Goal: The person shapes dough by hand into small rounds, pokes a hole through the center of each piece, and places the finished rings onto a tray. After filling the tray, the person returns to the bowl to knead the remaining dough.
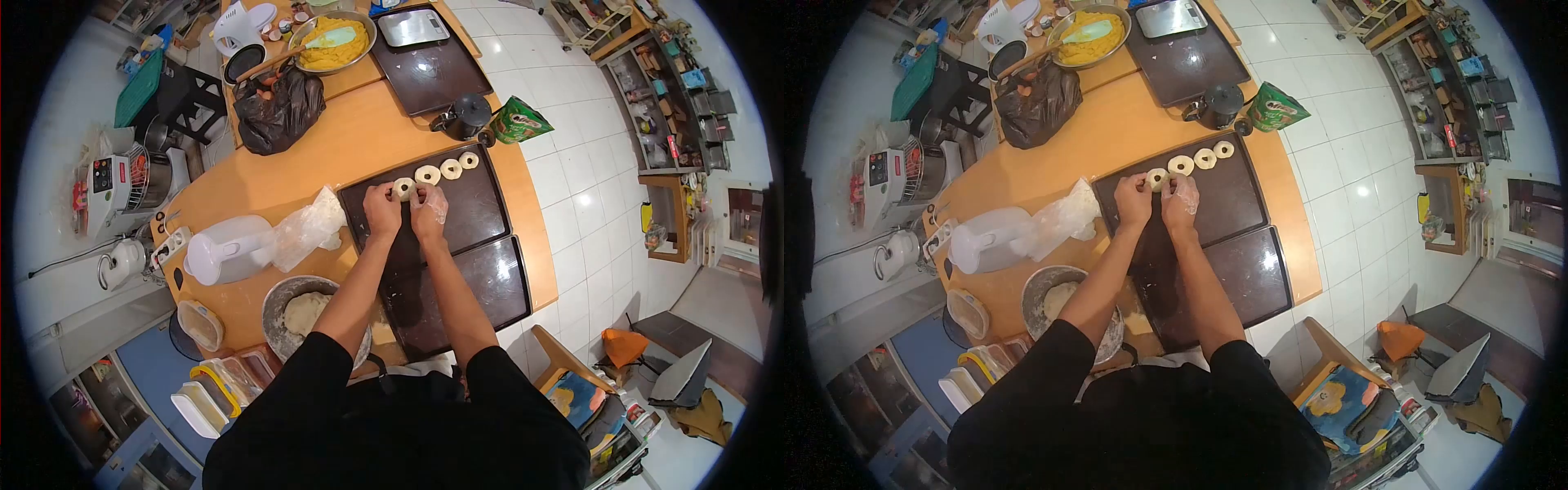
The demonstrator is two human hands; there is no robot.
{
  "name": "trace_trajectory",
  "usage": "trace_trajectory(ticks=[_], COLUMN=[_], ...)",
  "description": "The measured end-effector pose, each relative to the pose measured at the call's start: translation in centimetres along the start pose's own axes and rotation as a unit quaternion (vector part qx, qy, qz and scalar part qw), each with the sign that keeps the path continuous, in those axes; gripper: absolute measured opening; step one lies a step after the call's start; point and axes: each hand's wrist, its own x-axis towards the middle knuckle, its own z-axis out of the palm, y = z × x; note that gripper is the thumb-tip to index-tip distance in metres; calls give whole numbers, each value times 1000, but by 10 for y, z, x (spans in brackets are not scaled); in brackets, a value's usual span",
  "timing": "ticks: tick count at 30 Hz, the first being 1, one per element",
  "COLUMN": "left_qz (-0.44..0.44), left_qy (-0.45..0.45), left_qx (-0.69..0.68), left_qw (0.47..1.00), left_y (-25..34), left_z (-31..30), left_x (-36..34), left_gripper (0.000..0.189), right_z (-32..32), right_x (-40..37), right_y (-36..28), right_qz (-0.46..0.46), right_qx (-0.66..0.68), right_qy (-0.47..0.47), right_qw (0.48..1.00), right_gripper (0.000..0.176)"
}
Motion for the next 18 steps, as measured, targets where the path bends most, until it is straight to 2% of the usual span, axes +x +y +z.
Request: trace_trajectory(ticks=[7, 10, 16, 18], left_qz=[21, 27, 13, -24], left_qy=[6, 8, 4, 5], left_qx=[8, 11, -16, -58], left_qw=[1000, 1000, 1000, 998], left_y=[-7, -9, -7, -9], left_z=[2, 2, -2, -3], left_x=[-1, 1, -2, -4], left_gripper=[20, 21, 24, 27], right_z=[1, 2, -3, -6], right_x=[0, 2, 1, -1], right_y=[6, 9, 5, 3], right_qz=[-6, -36, -10, -1], right_qx=[-14, -17, -16, -14], right_qy=[-5, -6, -7, 3], right_qw=[1000, 999, 1000, 1000], right_gripper=[12, 12, 15, 16])
